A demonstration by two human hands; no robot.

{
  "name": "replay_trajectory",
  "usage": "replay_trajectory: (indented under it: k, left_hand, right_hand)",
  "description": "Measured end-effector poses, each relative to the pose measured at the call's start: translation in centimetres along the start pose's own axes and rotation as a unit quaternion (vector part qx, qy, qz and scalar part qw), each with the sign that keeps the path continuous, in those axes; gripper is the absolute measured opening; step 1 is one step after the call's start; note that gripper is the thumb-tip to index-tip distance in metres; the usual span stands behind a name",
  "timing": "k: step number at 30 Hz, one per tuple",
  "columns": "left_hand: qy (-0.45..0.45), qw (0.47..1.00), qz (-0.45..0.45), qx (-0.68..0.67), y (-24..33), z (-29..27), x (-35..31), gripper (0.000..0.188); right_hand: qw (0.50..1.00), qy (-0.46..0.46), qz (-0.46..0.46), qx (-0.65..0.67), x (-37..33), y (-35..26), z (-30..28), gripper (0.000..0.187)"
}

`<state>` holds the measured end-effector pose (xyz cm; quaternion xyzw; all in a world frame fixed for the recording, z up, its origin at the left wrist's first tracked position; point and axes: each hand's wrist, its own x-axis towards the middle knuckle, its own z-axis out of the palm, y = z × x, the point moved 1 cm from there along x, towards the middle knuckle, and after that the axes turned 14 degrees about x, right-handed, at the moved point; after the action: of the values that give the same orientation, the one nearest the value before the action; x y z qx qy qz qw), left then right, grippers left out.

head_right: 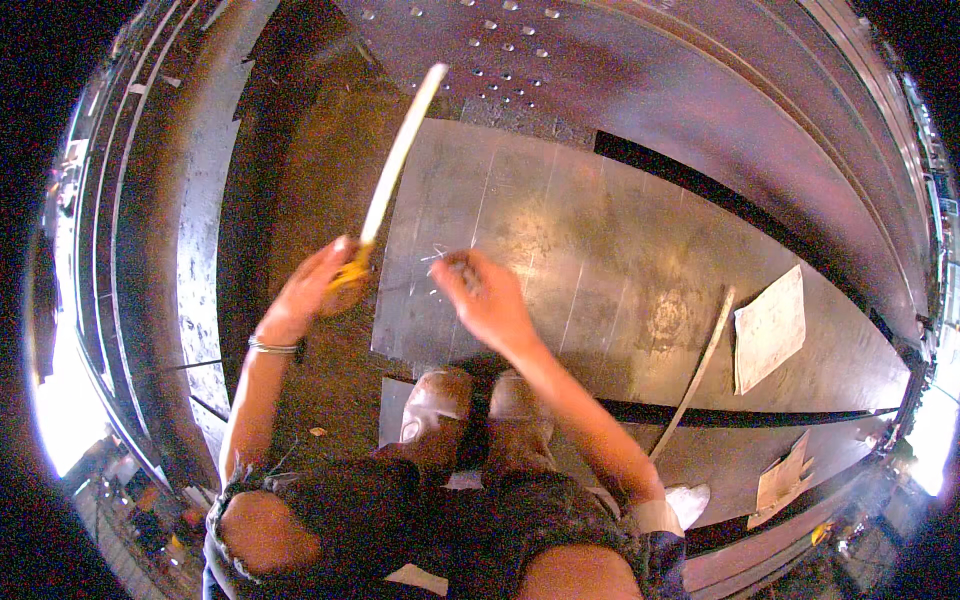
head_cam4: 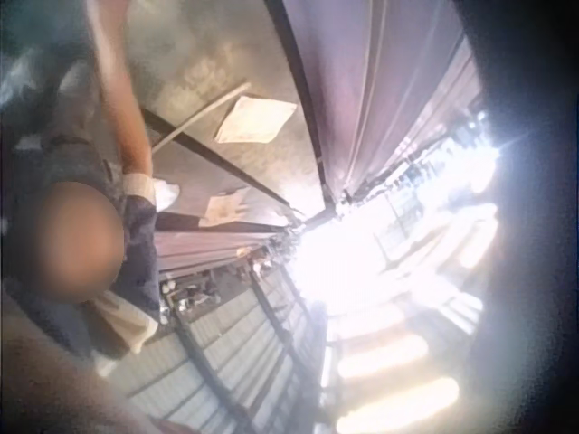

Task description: The person measures a large metal sheet using a tape measure and marks it with a white marker. They then use a metal square to draw straight lines on the sheet, creating a rectangular outline.

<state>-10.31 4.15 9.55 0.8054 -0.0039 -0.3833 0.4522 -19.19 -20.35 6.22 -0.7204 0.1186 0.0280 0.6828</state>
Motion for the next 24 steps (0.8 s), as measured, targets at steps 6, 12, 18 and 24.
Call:
replay_trajectory:
  k: [6, 12, 18, 24]
  left_hand:
    - [-0.132, 0.979, 0.137, 0.073, 6.5, 14.8, -0.6, 0.057]
    - [-0.238, 0.947, 0.203, 0.070, 5.2, 18.7, -1.8, 0.058]
    - [-0.185, 0.978, 0.087, 0.047, 2.4, 13.0, 0.7, 0.041]
    - [-0.117, 0.992, 0.038, -0.002, 4.5, 8.7, 1.0, 0.037]
  right_hand:
    - [0.993, 0.094, 0.066, 0.036, -7.9, 0.5, -2.4, 0.064]
    - [0.965, 0.232, 0.109, 0.049, -15.0, 3.7, -11.2, 0.055]
    - [0.861, 0.371, 0.207, -0.280, -22.6, 7.9, -17.3, 0.075]
    - [0.799, 0.431, 0.254, -0.334, -24.2, 7.1, -18.1, 0.082]
